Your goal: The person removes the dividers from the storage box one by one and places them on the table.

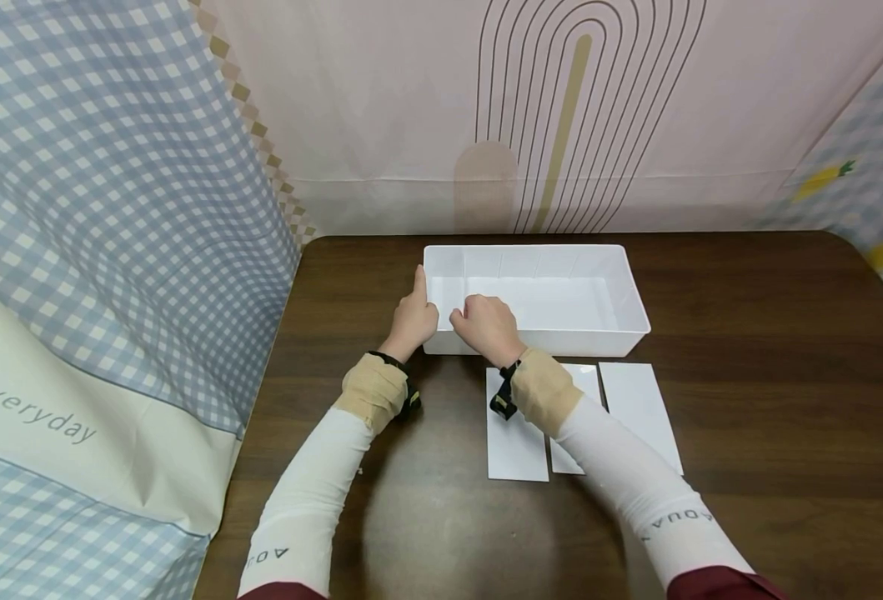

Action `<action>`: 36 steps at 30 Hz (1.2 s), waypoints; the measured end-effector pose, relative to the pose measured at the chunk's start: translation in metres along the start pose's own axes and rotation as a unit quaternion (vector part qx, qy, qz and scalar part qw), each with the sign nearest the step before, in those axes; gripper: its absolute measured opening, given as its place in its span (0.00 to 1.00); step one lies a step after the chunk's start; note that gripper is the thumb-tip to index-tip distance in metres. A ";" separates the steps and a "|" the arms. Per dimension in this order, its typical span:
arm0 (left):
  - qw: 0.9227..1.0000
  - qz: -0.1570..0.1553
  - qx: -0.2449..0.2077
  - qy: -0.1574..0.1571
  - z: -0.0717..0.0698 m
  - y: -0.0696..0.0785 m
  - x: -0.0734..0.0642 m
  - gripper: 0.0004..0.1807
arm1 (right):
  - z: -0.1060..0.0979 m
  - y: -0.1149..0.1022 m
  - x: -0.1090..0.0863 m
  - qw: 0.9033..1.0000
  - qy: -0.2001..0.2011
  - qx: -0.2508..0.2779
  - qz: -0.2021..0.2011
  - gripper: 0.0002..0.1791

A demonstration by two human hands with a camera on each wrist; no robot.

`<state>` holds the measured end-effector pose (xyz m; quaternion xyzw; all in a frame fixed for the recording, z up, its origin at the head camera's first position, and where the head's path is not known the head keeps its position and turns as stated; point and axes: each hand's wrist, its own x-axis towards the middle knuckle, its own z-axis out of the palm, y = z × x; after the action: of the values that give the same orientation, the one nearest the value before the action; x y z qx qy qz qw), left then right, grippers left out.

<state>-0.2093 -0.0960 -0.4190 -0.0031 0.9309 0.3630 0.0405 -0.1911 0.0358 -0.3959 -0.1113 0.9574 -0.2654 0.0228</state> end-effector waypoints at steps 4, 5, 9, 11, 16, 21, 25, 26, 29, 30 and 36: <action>1.000 0.001 -0.002 -0.003 0.000 0.000 0.000 0.36 | 0.001 0.000 0.001 1.000 -0.002 -0.008 0.008 0.21; 1.000 0.002 -0.003 -0.003 0.000 0.000 0.000 0.36 | 0.002 0.000 0.001 1.000 -0.001 -0.012 0.009 0.21; 1.000 0.002 -0.006 -0.005 0.000 -0.001 0.000 0.36 | 0.003 -0.001 0.001 1.000 0.006 -0.024 0.012 0.22; 1.000 0.001 -0.007 -0.004 0.000 -0.001 0.000 0.36 | 0.003 -0.001 0.001 0.999 0.009 -0.028 0.012 0.22; 1.000 0.001 -0.006 -0.002 0.001 -0.001 0.001 0.36 | 0.004 -0.001 0.001 0.999 0.011 -0.028 0.014 0.22; 1.000 -0.002 -0.003 -0.004 0.001 -0.001 0.001 0.37 | 0.004 -0.001 0.001 0.999 0.009 -0.028 0.015 0.22; 1.000 -0.005 -0.002 -0.004 0.001 -0.001 0.001 0.37 | 0.004 -0.001 0.001 0.999 0.009 -0.028 0.015 0.22; 1.000 -0.004 -0.001 -0.004 0.001 -0.001 0.001 0.37 | 0.004 -0.001 0.001 0.999 0.010 -0.029 0.015 0.21; 1.000 -0.005 -0.002 -0.002 0.001 -0.001 0.001 0.36 | 0.005 -0.001 0.002 0.999 0.011 -0.032 0.013 0.21; 1.000 -0.003 -0.002 -0.002 0.001 -0.001 0.001 0.36 | 0.005 -0.001 0.002 0.999 0.012 -0.031 0.014 0.21; 1.000 -0.001 -0.011 0.000 0.001 -0.002 0.001 0.36 | 0.004 -0.003 0.000 0.999 0.027 -0.025 0.016 0.20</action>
<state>-0.2097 -0.0965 -0.4212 -0.0042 0.9269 0.3731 0.0403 -0.1902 0.0311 -0.3982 -0.0894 0.9655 -0.2444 -0.0021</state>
